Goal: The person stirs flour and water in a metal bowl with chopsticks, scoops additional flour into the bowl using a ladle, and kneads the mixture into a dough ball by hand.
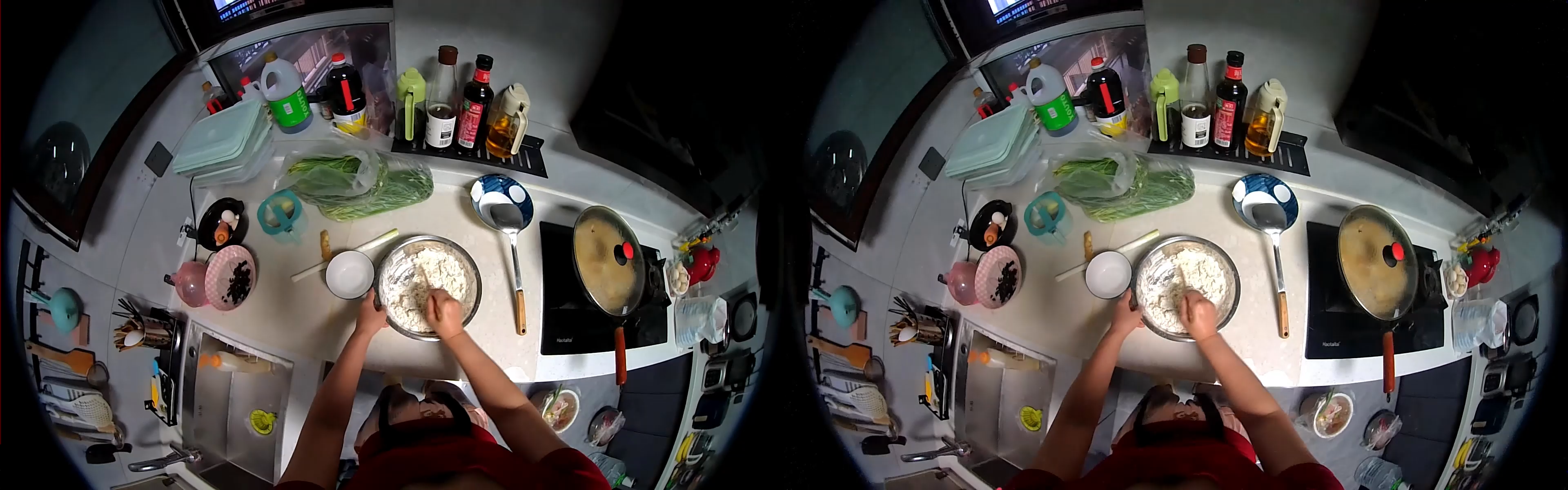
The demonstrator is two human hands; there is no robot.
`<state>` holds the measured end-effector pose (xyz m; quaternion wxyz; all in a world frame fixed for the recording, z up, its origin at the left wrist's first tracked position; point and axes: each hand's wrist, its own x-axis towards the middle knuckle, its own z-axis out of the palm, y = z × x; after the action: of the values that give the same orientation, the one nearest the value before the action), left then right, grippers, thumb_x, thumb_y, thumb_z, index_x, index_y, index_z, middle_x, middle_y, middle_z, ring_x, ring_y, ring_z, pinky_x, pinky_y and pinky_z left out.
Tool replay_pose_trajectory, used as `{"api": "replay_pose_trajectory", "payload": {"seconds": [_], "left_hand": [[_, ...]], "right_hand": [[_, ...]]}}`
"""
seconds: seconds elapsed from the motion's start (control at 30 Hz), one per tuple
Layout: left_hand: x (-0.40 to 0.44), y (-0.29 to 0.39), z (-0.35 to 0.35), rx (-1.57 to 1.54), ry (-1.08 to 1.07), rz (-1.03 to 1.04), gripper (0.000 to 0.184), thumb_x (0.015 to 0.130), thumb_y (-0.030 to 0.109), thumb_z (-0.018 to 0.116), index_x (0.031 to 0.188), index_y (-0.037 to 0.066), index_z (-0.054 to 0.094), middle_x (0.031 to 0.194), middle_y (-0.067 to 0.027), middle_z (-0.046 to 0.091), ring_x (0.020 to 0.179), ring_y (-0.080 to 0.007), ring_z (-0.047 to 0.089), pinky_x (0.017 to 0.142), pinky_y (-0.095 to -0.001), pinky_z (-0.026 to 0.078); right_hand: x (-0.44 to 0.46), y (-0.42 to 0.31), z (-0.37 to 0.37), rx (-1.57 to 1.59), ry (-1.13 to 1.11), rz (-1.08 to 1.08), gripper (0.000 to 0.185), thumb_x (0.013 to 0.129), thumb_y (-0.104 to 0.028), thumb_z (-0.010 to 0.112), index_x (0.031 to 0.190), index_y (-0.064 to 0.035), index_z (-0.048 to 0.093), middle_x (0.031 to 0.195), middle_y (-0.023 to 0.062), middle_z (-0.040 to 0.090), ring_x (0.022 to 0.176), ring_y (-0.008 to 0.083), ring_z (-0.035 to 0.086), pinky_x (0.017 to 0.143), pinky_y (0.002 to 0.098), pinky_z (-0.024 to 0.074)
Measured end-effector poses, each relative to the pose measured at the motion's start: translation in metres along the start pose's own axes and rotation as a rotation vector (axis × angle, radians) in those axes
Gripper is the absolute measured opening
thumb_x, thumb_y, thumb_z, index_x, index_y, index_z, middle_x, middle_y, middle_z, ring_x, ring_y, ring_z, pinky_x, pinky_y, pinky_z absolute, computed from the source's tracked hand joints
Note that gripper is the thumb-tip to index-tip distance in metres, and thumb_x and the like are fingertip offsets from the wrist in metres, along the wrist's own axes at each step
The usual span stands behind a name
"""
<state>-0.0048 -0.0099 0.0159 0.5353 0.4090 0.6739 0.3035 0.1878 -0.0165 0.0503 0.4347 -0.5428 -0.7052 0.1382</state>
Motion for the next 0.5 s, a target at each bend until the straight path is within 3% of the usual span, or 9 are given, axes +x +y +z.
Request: {"api": "replay_pose_trajectory", "payload": {"seconds": [0.1,0.17,0.2,0.3,0.43,0.5], "left_hand": [[0.002,-0.003,0.001,0.004,0.036,0.027,0.065,0.077,-0.003,0.05,0.136,0.005,0.022,0.091,-0.0174,0.059,0.053,-0.0202,0.059,0.043,-0.0312,0.052],[0.002,-0.005,0.0,0.002,0.025,0.028,0.065,0.077,-0.003,0.05,0.136,0.004,0.022,0.091,-0.0173,0.058,0.053,-0.0201,0.059,0.043,-0.031,0.052],[0.003,-0.005,0.002,-0.001,0.017,0.029,0.065,0.077,-0.003,0.05,0.136,0.003,0.022,0.092,-0.0172,0.058,0.053,-0.02,0.059,0.042,-0.0309,0.052],[0.006,-0.009,0.002,-0.002,0.025,0.034,0.065,0.077,-0.004,0.049,0.135,0.004,0.023,0.094,-0.0165,0.058,0.054,-0.0207,0.06,0.043,-0.0308,0.052],[0.005,-0.011,0.003,-0.039,0.049,0.046,0.064,0.077,-0.005,0.052,0.135,0.002,0.024,0.091,-0.0151,0.059,0.058,-0.0207,0.061,0.041,-0.0309,0.052],[0.007,-0.015,0.005,-0.065,0.043,0.039,0.063,0.077,-0.004,0.05,0.135,0.002,0.025,0.1,-0.0177,0.057,0.059,-0.0221,0.062,0.042,-0.0314,0.052]], "right_hand": [[-0.017,-0.036,0.006,0.149,-0.211,-0.018,0.007,0.075,-0.005,0.056,0.081,-0.0025,0.061,0.07,0.0175,0.06,0.055,0.0314,0.059,0.051,0.0373,0.0466],[-0.035,-0.051,-0.003,0.025,-0.333,-0.086,0.009,0.074,-0.004,0.057,0.083,-0.0032,0.061,0.069,0.017,0.059,0.054,0.0313,0.058,0.05,0.0365,0.0466],[-0.04,-0.051,-0.003,0.133,-0.222,-0.127,0.006,0.073,-0.005,0.058,0.079,-0.0043,0.06,0.066,0.0161,0.058,0.053,0.0317,0.057,0.049,0.0365,0.0462],[-0.036,-0.027,-0.001,-0.025,-0.279,-0.179,0.004,0.075,-0.007,0.058,0.078,-0.0047,0.06,0.066,0.0154,0.057,0.054,0.0323,0.056,0.05,0.0379,0.0466],[0.011,0.009,-0.02,0.023,-0.08,0.039,0.01,0.077,-0.007,0.057,0.084,-0.0022,0.063,0.079,0.0177,0.062,0.065,0.0334,0.061,0.056,0.0366,0.0489],[0.02,0.013,-0.044,-0.08,-0.085,0.162,0.016,0.075,-0.004,0.058,0.09,-0.0022,0.064,0.076,0.0175,0.062,0.063,0.0302,0.062,0.056,0.0333,0.049]]}}
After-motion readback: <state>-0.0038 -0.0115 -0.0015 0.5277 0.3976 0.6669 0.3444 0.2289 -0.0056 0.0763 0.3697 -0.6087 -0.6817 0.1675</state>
